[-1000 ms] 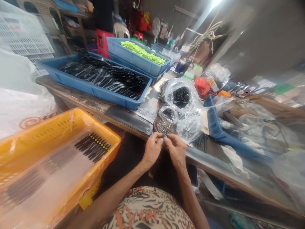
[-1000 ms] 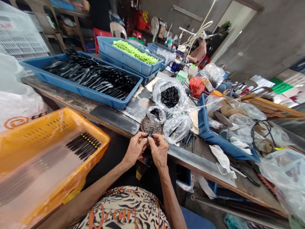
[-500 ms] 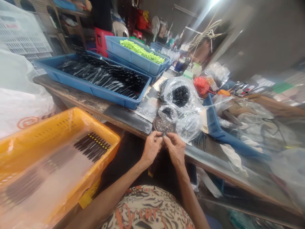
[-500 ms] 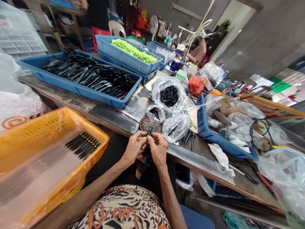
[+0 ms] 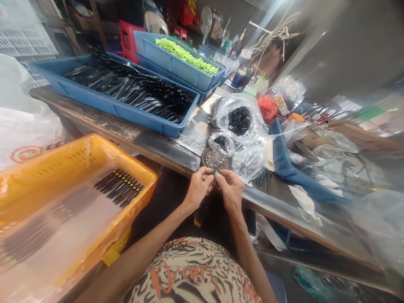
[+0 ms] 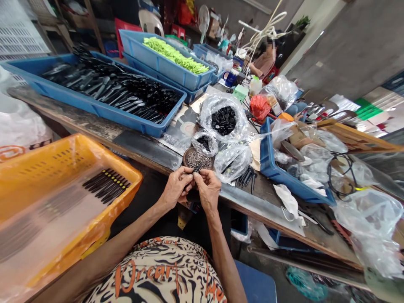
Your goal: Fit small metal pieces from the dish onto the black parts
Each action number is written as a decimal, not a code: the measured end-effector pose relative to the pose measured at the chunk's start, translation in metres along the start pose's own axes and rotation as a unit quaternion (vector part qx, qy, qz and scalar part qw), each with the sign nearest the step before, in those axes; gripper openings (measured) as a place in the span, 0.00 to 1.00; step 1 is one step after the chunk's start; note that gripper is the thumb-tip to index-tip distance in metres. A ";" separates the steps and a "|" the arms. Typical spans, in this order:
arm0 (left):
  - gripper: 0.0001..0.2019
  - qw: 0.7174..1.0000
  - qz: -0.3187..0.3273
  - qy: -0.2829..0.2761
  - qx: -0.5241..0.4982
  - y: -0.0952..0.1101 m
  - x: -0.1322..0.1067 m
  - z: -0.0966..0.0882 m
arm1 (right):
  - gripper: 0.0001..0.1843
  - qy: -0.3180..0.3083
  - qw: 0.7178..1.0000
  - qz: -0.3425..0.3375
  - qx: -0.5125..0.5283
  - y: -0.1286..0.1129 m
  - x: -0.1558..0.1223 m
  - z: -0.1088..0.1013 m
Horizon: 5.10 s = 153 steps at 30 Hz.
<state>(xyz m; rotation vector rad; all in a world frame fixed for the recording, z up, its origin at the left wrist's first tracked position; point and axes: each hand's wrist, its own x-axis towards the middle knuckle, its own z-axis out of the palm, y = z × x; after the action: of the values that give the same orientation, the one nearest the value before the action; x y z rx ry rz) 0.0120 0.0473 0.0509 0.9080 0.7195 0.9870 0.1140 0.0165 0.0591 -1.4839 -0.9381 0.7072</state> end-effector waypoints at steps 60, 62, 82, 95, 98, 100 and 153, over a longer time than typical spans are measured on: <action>0.08 0.998 0.044 -0.033 0.019 -0.007 -0.001 -0.007 | 0.14 0.001 1.000 -0.008 0.030 0.002 0.001 -0.001; 0.08 0.998 0.048 -0.032 0.029 -0.008 -0.001 -0.007 | 0.14 0.001 1.000 -0.007 0.031 0.003 0.001 -0.001; 0.07 0.995 0.066 -0.017 0.066 -0.009 -0.002 -0.005 | 0.15 0.000 1.000 -0.006 0.022 0.003 0.002 -0.001; 0.08 0.997 0.059 -0.021 0.040 -0.009 -0.002 -0.006 | 0.15 -0.003 1.000 -0.002 0.028 0.003 0.001 -0.001; 0.09 0.997 0.058 -0.022 0.037 -0.009 -0.002 -0.006 | 0.16 -0.002 1.000 -0.002 0.028 0.003 0.001 -0.001; 0.09 0.998 0.057 -0.023 0.035 -0.008 -0.002 -0.005 | 0.16 -0.003 0.999 -0.001 0.036 0.004 0.002 -0.001; 0.07 0.998 0.051 -0.023 0.032 -0.005 -0.002 -0.004 | 0.16 -0.002 0.999 0.001 0.037 0.005 0.003 0.000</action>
<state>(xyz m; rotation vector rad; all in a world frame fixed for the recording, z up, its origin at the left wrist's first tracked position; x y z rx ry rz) 0.0095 0.0452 0.0451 1.0282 0.6734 1.0349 0.1164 0.0191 0.0546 -1.4189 -0.9035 0.7389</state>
